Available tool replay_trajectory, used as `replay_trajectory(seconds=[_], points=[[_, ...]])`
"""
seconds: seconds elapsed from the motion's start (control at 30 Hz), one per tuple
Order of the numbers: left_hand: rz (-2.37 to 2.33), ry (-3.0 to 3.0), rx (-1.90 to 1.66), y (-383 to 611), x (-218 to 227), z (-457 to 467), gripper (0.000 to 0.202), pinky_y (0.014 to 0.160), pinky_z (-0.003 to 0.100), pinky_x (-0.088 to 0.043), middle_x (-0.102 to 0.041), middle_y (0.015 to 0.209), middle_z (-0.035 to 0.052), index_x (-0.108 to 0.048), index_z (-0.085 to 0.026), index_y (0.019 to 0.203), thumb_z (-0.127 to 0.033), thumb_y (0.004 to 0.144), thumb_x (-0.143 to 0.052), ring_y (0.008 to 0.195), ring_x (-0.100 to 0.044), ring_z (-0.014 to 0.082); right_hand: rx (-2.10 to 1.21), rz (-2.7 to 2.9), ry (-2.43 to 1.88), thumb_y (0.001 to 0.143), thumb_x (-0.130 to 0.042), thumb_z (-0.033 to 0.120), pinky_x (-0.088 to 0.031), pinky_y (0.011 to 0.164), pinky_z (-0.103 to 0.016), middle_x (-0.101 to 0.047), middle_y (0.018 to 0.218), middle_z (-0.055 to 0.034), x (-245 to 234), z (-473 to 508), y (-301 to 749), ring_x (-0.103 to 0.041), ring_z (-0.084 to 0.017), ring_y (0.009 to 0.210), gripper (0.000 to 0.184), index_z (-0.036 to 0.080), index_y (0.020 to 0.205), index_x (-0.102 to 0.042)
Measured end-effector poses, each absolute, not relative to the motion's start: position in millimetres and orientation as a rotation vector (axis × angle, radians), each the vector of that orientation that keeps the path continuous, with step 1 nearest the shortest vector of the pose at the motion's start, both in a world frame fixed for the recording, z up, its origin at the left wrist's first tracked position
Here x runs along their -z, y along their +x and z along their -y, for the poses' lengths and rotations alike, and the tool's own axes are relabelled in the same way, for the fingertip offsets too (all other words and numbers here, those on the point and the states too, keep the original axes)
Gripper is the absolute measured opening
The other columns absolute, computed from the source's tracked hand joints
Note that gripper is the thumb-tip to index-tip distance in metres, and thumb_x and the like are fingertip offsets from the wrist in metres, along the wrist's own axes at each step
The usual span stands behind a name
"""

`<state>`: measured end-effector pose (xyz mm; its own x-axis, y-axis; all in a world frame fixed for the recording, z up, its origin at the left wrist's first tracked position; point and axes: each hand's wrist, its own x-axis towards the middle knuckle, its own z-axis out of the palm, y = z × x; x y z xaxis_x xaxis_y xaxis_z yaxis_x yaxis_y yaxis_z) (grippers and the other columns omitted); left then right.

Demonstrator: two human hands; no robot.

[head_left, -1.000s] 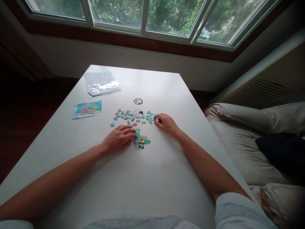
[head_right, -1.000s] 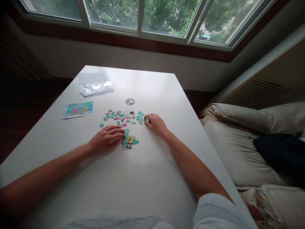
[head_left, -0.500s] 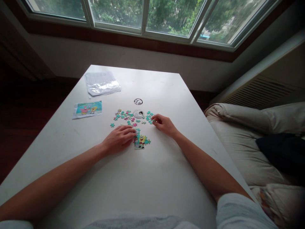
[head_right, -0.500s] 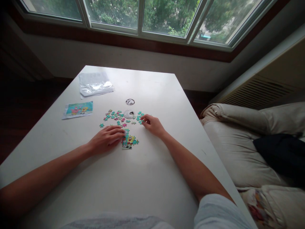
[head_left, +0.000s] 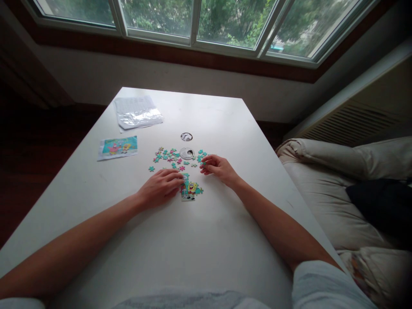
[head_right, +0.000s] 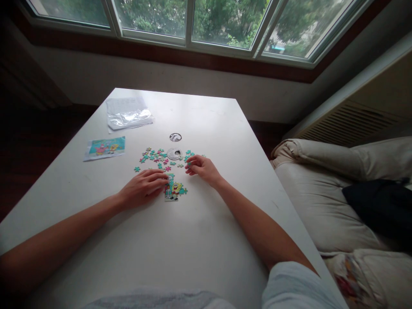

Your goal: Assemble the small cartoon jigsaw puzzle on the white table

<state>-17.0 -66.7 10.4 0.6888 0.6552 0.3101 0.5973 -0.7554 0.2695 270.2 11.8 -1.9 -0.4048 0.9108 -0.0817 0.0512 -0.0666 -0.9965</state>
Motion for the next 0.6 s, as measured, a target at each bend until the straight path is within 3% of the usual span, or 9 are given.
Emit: replay_trajectory(seconds=[0.47, 0.6], points=[[-1.040, 2.743, -0.551, -17.6, -8.4, 65.6, 0.040, 0.110, 0.045, -0.045, -0.061, 0.141, 0.0068, -0.056, -0.026, 0.139, -0.024, 0.100, -0.049, 0.134, -0.052, 0.0255, -1.546, 1.571, -1.028, 0.080, -0.078, 0.040, -0.056, 0.068, -0.029, -0.076, 0.086, -0.0031, 3.4, -9.4, 266.6, -0.074, -0.019, 0.078, 0.033, 0.022, 0.103, -0.066], [-1.103, 2.734, -0.588, -18.6, -8.2, 64.2, 0.035, 0.110, 0.046, -0.045, -0.060, 0.142, 0.0069, -0.060, -0.025, 0.132, -0.024, 0.099, -0.050, 0.133, -0.052, 0.0256, -1.519, 1.605, -1.033, 0.080, -0.077, 0.041, -0.054, 0.068, -0.029, -0.076, 0.086, -0.0029, 1.1, -7.7, 265.2, -0.073, -0.018, 0.078, 0.032, 0.022, 0.103, -0.065]])
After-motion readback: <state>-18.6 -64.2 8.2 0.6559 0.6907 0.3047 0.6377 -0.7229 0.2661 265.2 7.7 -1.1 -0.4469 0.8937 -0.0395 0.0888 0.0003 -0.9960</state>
